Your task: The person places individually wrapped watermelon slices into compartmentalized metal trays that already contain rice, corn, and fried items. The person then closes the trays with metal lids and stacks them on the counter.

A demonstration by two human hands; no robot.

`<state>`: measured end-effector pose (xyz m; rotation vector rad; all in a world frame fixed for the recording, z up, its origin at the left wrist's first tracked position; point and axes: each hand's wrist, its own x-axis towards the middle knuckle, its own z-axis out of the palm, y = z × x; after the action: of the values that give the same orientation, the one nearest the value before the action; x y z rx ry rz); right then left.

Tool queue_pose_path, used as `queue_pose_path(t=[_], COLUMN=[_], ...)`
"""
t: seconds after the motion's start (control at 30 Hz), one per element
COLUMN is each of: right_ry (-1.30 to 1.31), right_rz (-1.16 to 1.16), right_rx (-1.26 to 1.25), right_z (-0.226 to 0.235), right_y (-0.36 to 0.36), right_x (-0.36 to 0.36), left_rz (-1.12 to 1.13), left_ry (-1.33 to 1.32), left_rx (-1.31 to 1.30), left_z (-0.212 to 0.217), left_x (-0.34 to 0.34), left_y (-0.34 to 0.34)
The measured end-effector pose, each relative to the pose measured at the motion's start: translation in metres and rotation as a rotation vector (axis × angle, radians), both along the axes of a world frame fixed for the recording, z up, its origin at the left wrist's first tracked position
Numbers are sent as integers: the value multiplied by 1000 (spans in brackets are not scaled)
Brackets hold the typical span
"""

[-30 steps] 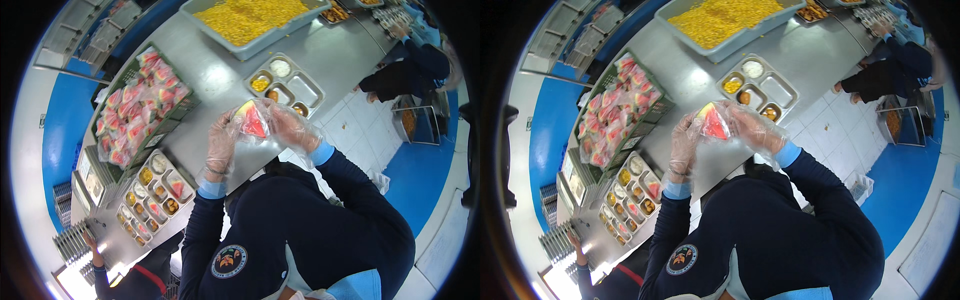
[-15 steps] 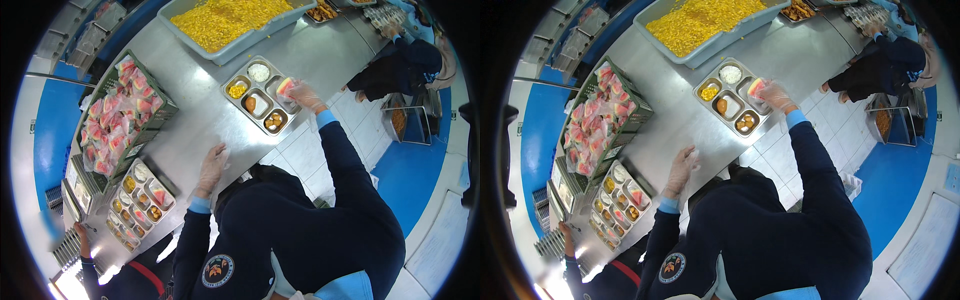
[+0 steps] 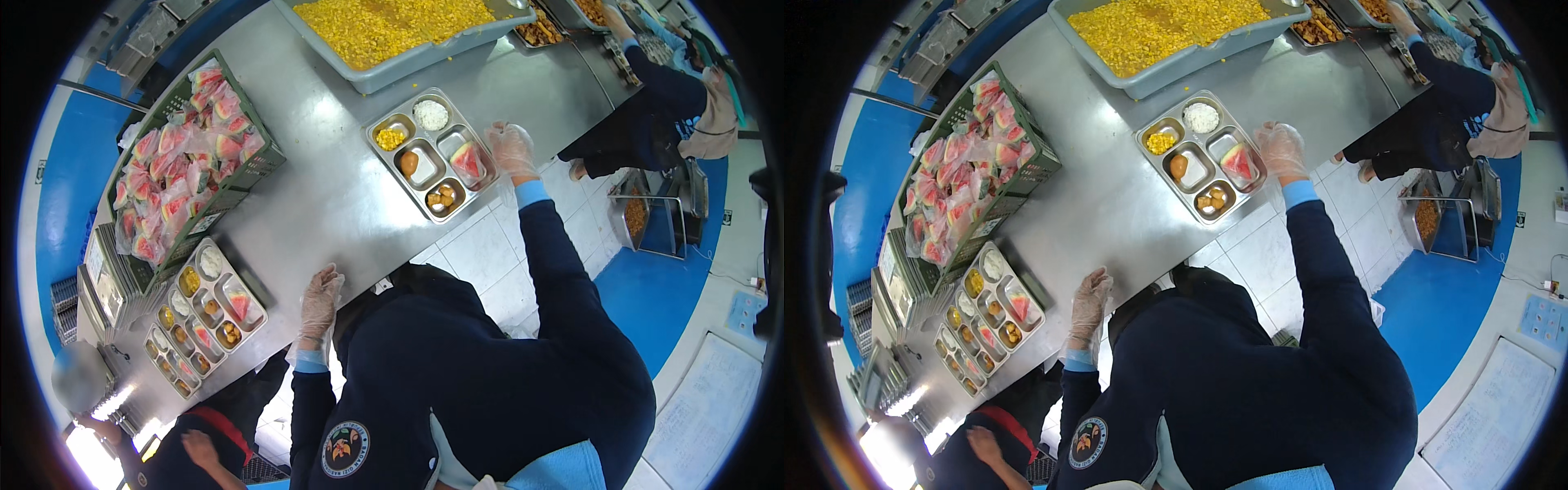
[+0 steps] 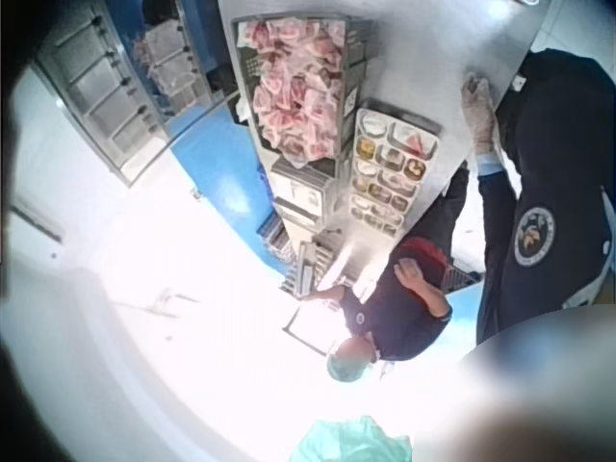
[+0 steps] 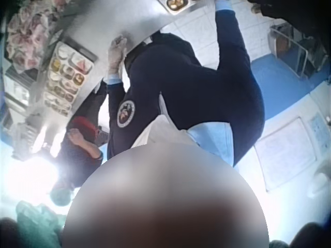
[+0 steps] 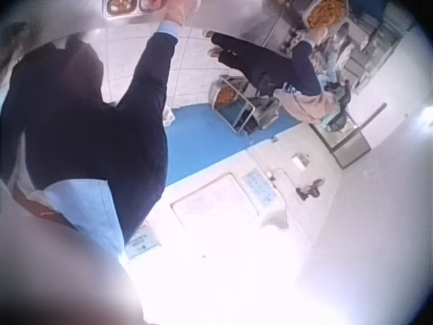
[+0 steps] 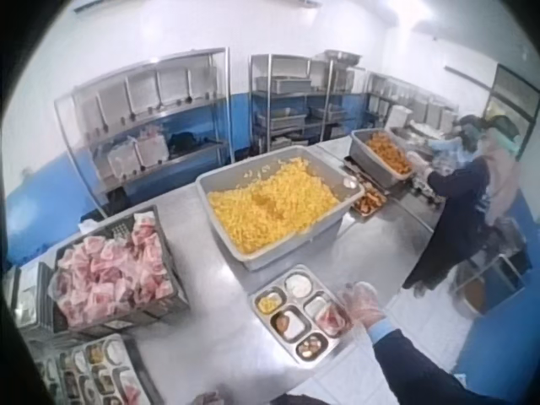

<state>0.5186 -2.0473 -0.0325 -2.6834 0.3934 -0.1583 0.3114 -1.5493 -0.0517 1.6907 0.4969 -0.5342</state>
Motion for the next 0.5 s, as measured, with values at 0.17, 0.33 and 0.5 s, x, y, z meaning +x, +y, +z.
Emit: queue_pose_path(t=[0.17, 0.33, 0.5], right_ry=[226, 376, 282], right_rz=[134, 220, 473], right_rx=[236, 349, 405], right_z=[-25, -39, -38], right_y=[3, 51, 178], right_x=[25, 14, -31], left_rz=[25, 144, 331], left_ry=[-18, 9, 84], left_rx=[4, 51, 35], left_z=[-2, 1, -1], left_x=[-9, -44, -94], left_y=[22, 54, 100])
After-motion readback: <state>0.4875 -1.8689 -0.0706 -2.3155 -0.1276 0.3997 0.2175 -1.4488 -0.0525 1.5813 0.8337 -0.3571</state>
